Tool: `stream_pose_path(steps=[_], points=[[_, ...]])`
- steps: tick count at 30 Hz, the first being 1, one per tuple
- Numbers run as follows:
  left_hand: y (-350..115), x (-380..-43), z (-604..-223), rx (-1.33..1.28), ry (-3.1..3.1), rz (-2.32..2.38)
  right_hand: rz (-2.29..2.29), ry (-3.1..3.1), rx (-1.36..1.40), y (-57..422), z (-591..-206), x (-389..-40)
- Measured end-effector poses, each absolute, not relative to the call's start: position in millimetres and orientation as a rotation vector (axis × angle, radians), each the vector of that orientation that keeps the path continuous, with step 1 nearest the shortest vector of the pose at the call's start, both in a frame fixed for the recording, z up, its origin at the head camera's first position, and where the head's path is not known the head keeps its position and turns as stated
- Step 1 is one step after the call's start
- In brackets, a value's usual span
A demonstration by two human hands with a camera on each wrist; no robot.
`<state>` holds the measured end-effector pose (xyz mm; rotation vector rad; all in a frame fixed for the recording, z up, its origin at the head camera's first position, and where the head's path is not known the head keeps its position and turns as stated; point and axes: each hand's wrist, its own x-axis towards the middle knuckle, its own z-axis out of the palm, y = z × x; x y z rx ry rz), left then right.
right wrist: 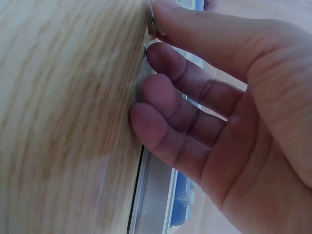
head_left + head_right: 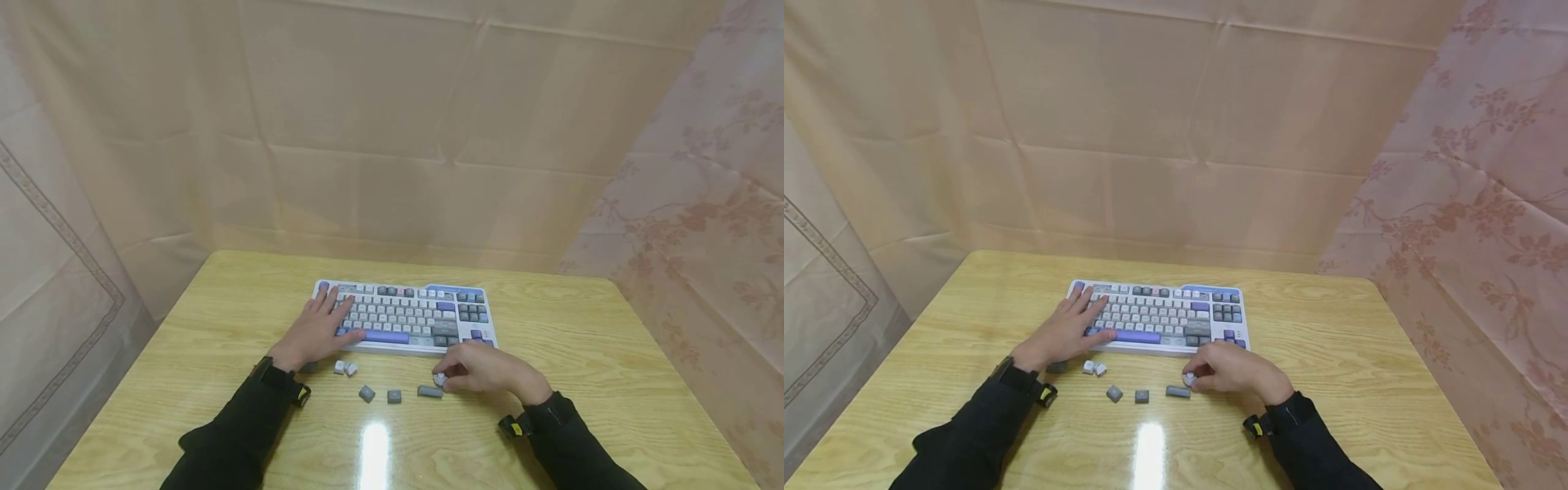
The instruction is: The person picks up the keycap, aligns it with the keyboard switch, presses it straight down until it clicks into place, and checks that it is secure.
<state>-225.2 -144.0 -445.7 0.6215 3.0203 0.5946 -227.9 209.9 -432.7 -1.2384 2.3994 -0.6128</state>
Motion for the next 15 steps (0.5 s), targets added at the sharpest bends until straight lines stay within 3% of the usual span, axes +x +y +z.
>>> stream_pose_path(steps=[15], points=[[-144.1,-224.5,-444.4,0.623,3.015,0.609,-0.648,2.527,-1.34,206.8,-429.9,-226.6]])
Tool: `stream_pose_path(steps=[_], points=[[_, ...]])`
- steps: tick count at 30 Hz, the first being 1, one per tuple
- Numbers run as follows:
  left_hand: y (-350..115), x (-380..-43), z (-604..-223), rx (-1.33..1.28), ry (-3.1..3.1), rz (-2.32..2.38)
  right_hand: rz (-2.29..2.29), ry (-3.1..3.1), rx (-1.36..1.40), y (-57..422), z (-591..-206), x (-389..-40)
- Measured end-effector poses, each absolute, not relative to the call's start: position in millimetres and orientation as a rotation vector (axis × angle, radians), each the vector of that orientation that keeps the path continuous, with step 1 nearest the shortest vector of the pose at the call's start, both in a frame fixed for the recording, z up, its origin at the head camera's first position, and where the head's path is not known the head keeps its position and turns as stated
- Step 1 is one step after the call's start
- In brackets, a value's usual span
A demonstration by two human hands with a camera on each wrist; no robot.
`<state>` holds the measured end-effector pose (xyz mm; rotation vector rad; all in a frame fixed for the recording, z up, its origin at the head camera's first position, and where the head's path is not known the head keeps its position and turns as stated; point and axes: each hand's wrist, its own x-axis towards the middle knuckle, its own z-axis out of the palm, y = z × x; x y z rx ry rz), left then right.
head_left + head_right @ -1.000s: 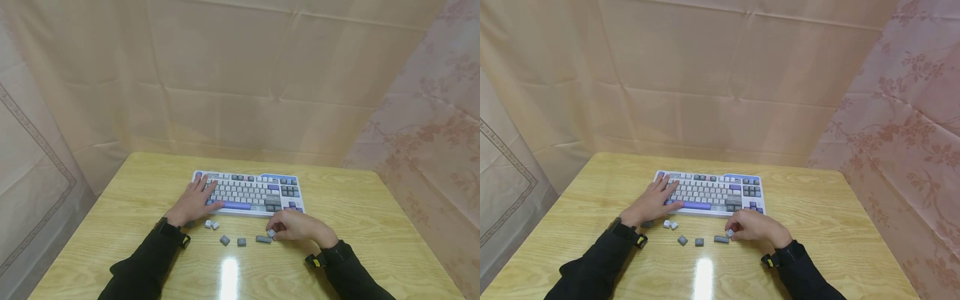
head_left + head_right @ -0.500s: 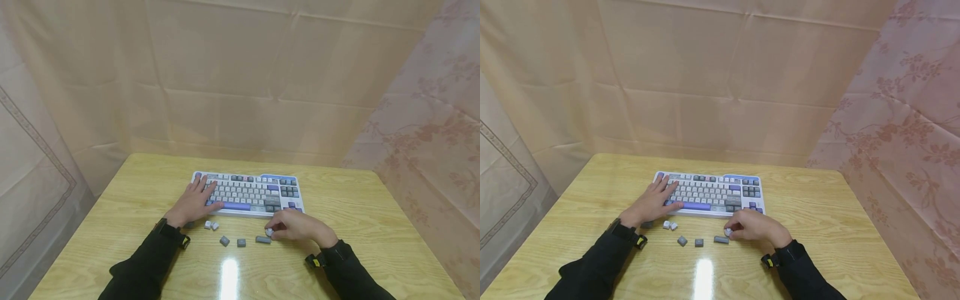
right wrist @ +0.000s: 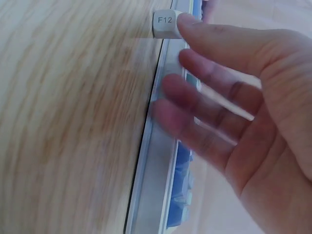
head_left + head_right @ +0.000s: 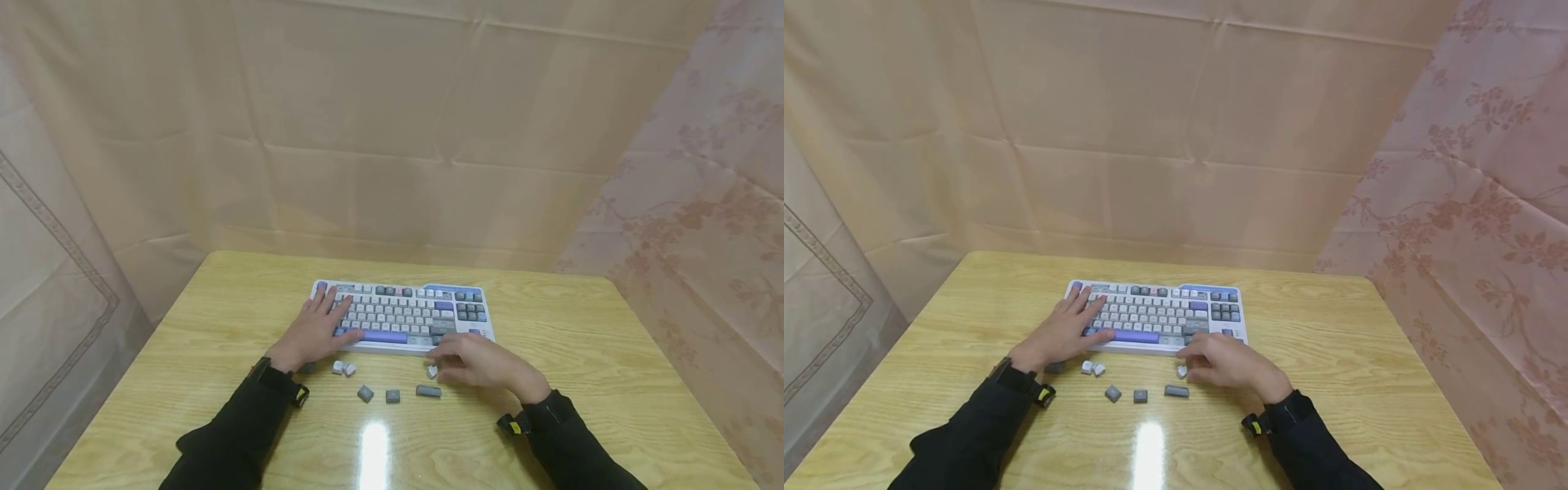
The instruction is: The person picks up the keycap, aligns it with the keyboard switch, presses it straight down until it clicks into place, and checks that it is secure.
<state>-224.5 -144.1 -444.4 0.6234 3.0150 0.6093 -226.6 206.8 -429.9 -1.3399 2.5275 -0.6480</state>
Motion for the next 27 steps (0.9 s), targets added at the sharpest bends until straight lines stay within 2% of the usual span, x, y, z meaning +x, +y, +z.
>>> stream_pose_path(steps=[6,27], points=[[-144.3,-224.4,-445.8,0.622,3.018,0.6,-0.71,2.457,-1.463,201.7,-429.1,-223.5],[-143.8,-226.0,-444.6,0.604,3.01,0.58,-0.618,2.561,-1.4,202.4,-435.3,-226.8]])
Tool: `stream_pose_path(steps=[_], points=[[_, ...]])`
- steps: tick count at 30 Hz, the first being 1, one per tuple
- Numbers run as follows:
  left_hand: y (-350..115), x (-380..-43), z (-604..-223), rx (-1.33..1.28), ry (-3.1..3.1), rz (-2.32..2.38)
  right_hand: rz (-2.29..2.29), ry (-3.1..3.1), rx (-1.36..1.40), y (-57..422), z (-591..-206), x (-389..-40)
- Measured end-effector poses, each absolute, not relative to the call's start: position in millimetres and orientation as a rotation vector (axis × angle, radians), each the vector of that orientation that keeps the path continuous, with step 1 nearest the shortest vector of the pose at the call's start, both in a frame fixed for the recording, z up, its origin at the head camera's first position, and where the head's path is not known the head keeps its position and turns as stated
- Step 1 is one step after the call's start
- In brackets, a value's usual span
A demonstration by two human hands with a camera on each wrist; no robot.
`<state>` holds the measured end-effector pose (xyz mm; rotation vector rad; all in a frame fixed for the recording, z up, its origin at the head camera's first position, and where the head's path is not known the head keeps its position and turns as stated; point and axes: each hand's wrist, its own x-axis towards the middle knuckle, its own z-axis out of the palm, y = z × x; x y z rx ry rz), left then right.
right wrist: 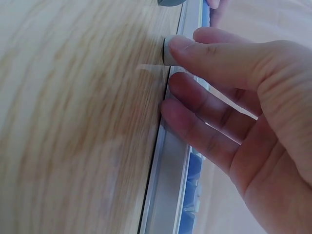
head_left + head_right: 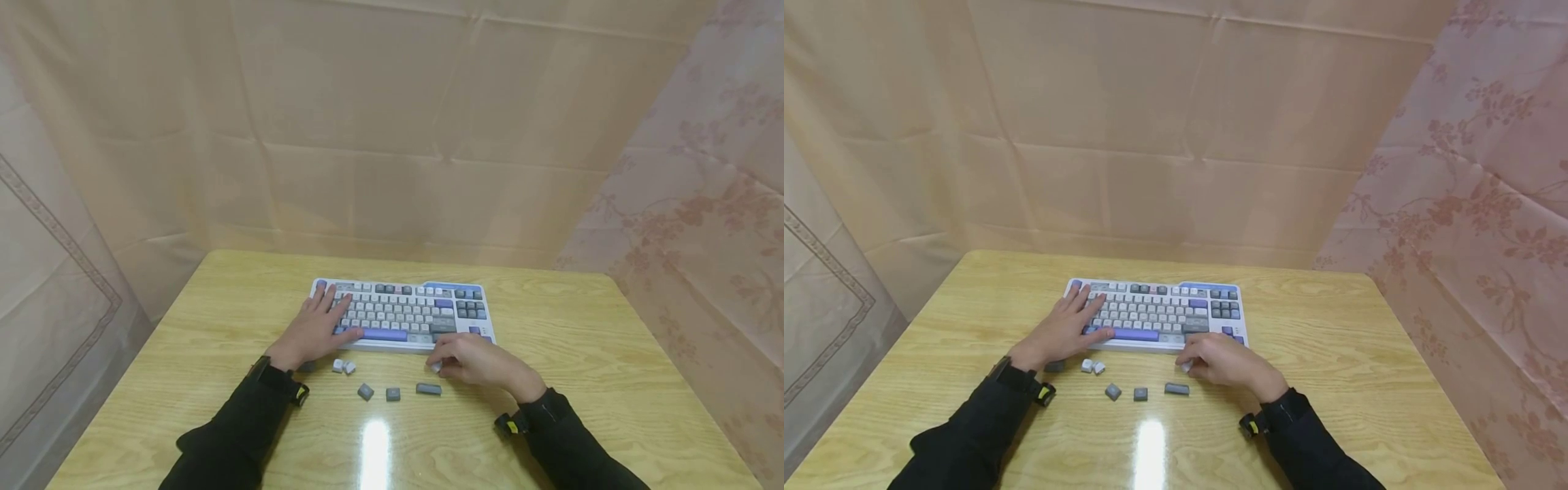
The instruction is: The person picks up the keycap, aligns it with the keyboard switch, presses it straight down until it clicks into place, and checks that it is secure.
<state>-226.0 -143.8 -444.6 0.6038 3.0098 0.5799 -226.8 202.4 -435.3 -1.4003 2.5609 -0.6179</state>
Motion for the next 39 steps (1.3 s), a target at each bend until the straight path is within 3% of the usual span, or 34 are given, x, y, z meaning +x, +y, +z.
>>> stream_pose_path(steps=[39], points=[[-144.6,-224.6,-444.6,0.612,3.014,0.605,-0.628,2.526,-1.454,204.8,-435.8,-226.8]])
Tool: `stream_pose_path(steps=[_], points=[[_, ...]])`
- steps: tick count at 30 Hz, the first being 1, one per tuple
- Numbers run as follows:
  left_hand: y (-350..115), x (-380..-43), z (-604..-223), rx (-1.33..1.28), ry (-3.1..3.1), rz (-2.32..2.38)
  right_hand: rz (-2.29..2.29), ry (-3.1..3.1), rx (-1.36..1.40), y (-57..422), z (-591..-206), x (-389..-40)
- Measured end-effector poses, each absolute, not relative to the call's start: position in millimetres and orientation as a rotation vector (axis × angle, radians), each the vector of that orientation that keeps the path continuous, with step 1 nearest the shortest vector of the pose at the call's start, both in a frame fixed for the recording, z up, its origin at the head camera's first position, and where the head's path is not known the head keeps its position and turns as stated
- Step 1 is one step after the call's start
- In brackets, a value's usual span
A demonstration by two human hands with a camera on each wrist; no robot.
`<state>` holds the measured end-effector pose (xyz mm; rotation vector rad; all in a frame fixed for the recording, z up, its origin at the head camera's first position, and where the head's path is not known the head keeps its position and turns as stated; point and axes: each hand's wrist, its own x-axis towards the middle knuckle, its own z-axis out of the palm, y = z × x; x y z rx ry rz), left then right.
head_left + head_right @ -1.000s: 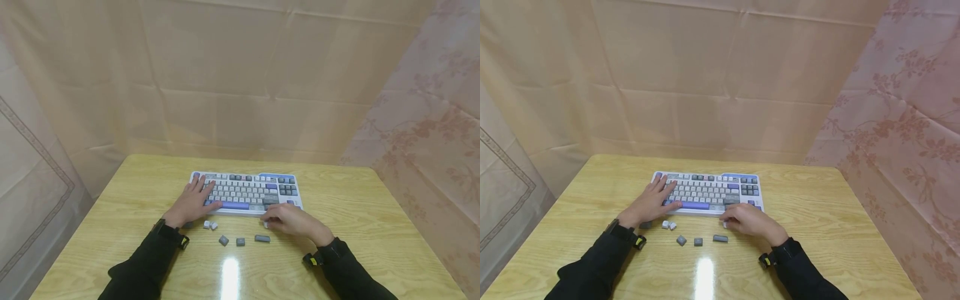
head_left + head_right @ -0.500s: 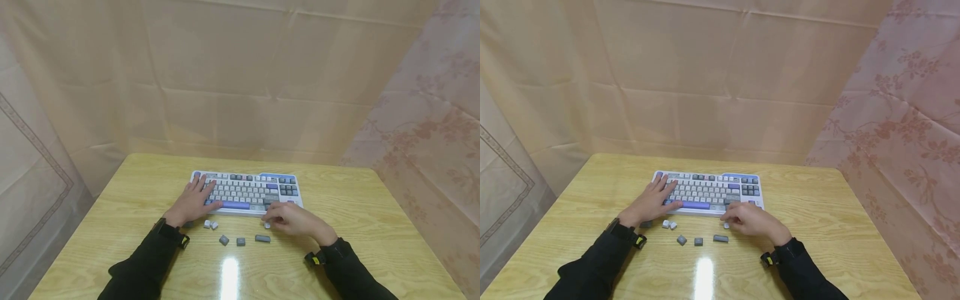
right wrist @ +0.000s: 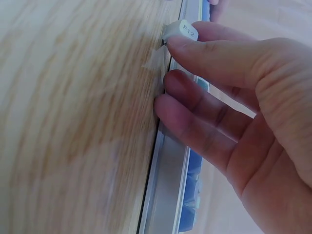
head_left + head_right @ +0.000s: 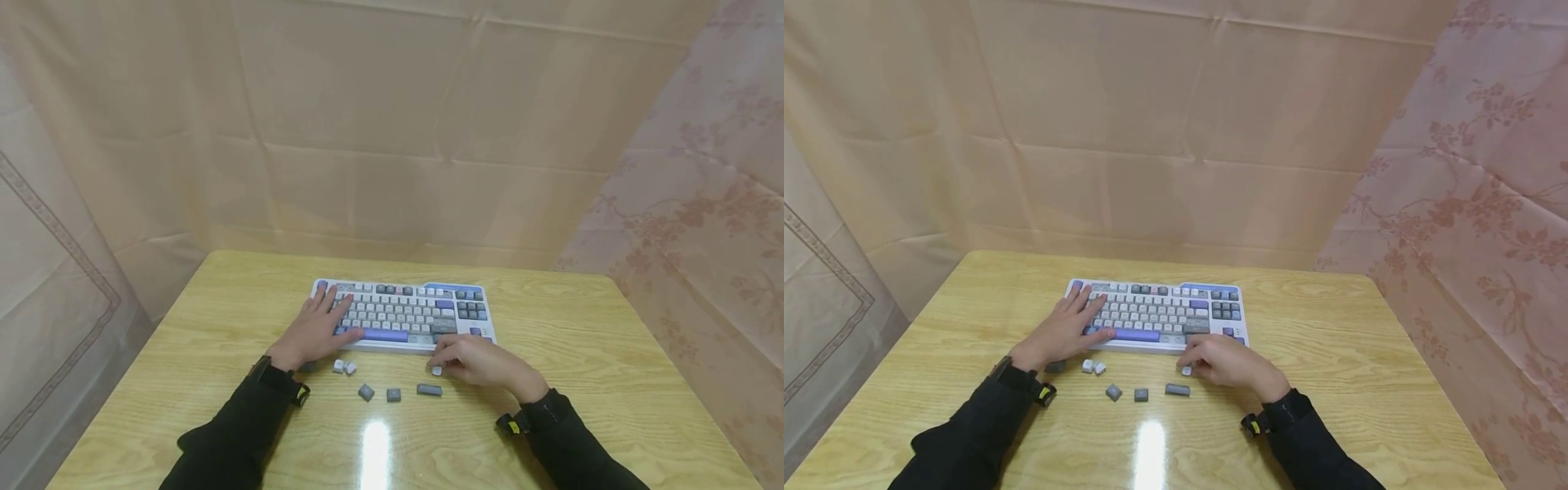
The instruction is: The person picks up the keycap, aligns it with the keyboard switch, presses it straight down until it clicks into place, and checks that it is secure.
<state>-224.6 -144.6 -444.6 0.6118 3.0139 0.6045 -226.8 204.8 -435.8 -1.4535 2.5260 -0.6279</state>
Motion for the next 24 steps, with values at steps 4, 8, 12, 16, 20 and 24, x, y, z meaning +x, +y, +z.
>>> stream_pose_path(steps=[4,8,12,16,20,24], points=[[-144.7,-224.2,-443.8,0.61,3.012,0.61,-0.63,2.521,-1.44,204.8,-435.7,-227.3],[-144.5,-223.5,-442.6,0.605,3.011,0.611,-0.631,2.522,-1.416,204.7,-435.6,-227.8],[-144.5,-223.1,-442.2,0.606,3.009,0.621,-0.641,2.525,-1.395,204.5,-435.3,-228.0],[-144.4,-222.9,-442.1,0.608,3.01,0.618,-0.658,2.521,-1.363,203.9,-434.9,-227.5],[-144.1,-223.4,-442.4,0.605,3.011,0.609,-0.629,2.538,-1.379,203.5,-434.9,-226.9],[-144.1,-224.0,-442.8,0.604,3.012,0.6,-0.606,2.543,-1.406,203.0,-435.0,-226.1]])
